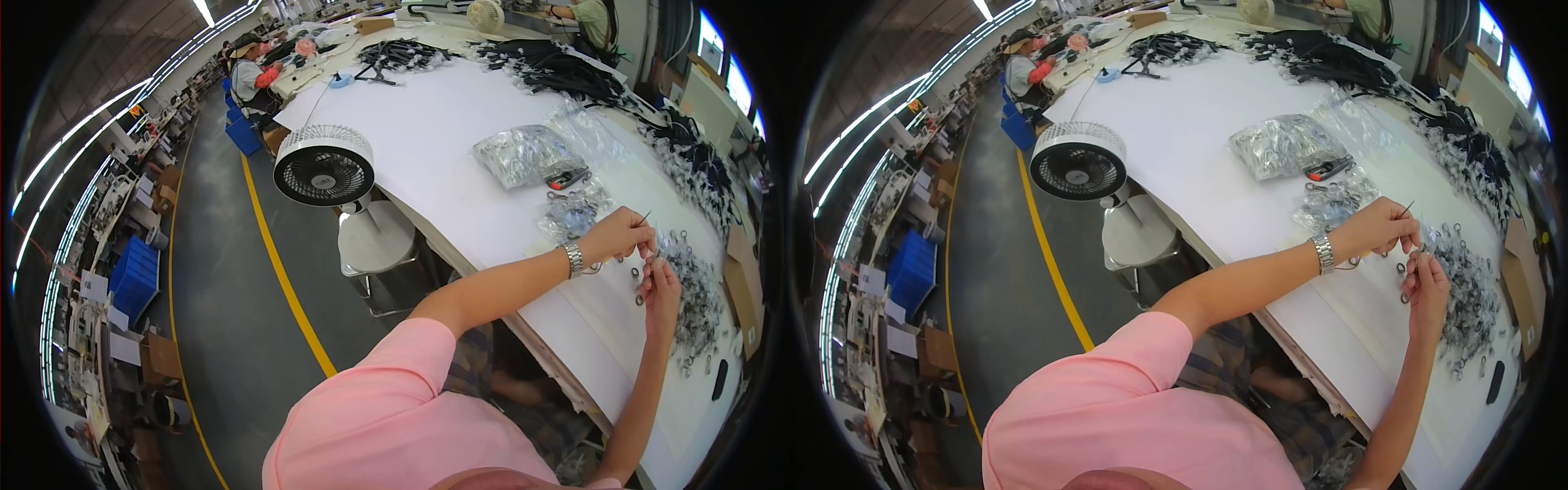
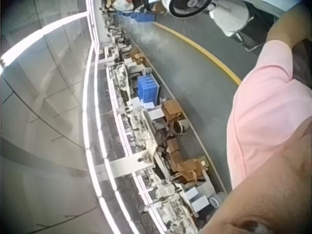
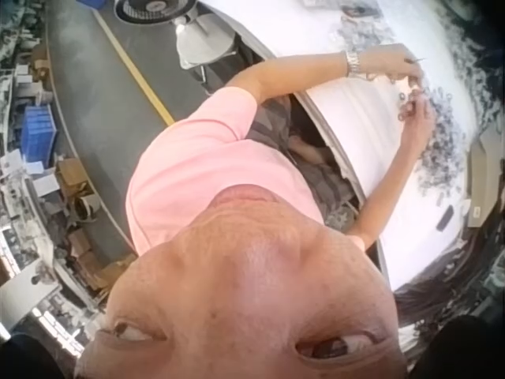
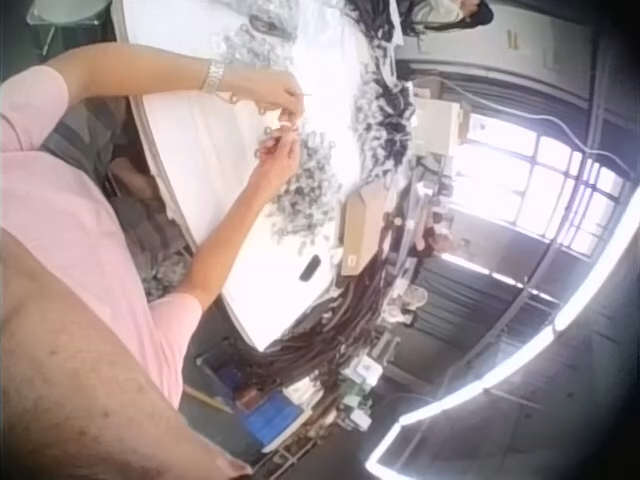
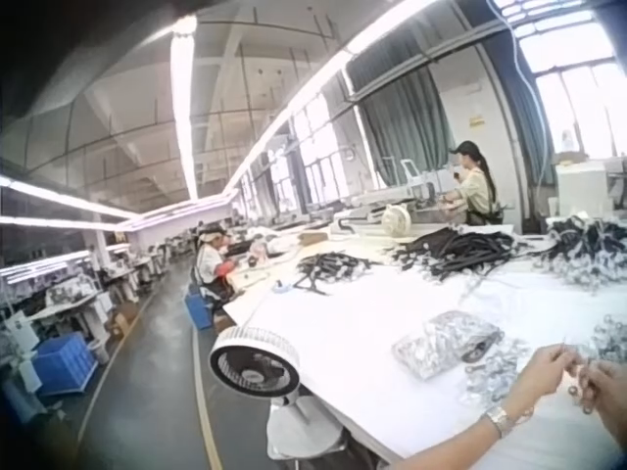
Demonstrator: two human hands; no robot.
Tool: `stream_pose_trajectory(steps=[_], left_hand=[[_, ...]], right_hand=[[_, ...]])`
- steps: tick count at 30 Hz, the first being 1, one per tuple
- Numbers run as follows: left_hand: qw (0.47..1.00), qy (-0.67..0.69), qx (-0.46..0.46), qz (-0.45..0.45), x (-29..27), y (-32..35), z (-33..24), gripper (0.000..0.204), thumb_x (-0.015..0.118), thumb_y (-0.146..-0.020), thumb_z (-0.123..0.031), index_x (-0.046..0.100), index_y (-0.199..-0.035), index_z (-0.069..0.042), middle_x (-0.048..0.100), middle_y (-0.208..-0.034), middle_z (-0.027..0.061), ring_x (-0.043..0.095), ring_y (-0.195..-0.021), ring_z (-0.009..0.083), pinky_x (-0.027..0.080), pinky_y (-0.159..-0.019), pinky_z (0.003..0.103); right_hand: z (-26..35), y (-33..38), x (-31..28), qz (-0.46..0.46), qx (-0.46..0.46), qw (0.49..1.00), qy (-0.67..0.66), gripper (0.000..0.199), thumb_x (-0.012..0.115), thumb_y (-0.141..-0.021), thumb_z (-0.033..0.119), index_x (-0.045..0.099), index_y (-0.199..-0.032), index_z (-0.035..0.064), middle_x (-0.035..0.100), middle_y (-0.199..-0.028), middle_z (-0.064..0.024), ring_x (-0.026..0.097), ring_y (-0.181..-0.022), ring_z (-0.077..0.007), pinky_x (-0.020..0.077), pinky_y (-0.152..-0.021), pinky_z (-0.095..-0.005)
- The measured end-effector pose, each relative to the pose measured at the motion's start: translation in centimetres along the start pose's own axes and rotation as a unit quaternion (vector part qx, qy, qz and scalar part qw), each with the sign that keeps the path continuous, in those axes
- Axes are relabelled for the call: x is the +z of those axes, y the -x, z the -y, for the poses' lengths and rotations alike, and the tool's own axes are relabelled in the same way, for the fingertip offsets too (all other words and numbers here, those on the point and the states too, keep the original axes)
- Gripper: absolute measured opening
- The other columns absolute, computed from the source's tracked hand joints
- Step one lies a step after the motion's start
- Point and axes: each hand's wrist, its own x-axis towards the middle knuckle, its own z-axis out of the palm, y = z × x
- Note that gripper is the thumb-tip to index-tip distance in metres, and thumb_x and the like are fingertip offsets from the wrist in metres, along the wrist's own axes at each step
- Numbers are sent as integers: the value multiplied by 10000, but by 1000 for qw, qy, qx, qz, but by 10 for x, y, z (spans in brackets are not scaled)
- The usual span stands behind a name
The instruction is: Manually sorting and assembling small metal rings and loop hooks into interconnected hardware configurations.
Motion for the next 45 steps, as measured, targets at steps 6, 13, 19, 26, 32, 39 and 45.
stream_pose_trajectory(steps=[6, 13, 19, 26, 32, 39, 45], left_hand=[[994, 48, -48, 81, -3, -15, 10, 182, 755, -908, -157, 702, -946, 13, 661, -747, 15, 412, -491, 22, 283, -435, 204], [997, -69, -40, 23, -12, -10, 5, 142, 750, -887, -120, 657, -916, -17, 627, -704, 19, 422, -503, 28, 267, -442, 202], [996, 6, -87, 19, 5, -13, 12, 141, 739, -890, -93, 619, -925, -27, 588, -710, 2, 412, -490, 31, 256, -430, 206], [978, 198, -55, -39, -20, -15, 8, 124, 668, -955, -118, 662, -1021, -14, 610, -771, 14, 417, -513, 36, 257, -434, 200], [977, -158, -102, 102, -21, -13, -8, 337, 531, -1034, -134, 649, -1323, -7, 649, -835, 8, 454, -682, 64, 367, -574, 208], [952, -217, 7, 218, -14, -4, -17, 390, 506, -1045, -127, 603, -1405, -12, 709, -874, 30, 486, -704, 61, 426, -631, 218], [967, -209, -19, 146, 4, -3, -6, 385, 511, -1033, -122, 616, -1385, -6, 687, -786, 17, 457, -598, 58, 400, -552, 222]], right_hand=[[21, 10, 17, 57, 64, 994, -65, 183, 554, -1072, 212, 614, -1117, 45, 543, -828, 54, 445, -654, -24, 404, -604, -205], [22, 5, 42, 12, 56, 997, 60, 236, 539, -1073, 246, 645, -1023, 41, 560, -801, 43, 512, -700, -36, 465, -636, -242], [8, 15, 37, -86, -206, 867, 446, 245, 555, -1020, 206, 656, -972, -12, 657, -808, -162, 636, -741, -316, 505, -700, -400], [29, 20, 46, -69, -163, 910, 374, 243, 578, -995, 188, 704, -911, -2, 619, -712, -89, 580, -656, -238, 452, -635, -371], [31, 14, 34, -22, -85, 963, 255, 279, 576, -1002, 213, 702, -847, 17, 537, -651, 26, 436, -574, -73, 362, -539, -279], [30, 11, 32, -81, -76, 952, 284, 337, 583, -996, 247, 638, -757, 16, 522, -623, 18, 433, -560, -91, 358, -525, -297], [17, 7, 27, -74, -101, 949, 289, 305, 552, -1039, 196, 610, -783, 41, 521, -640, 42, 434, -535, -48, 350, -499, -232]])
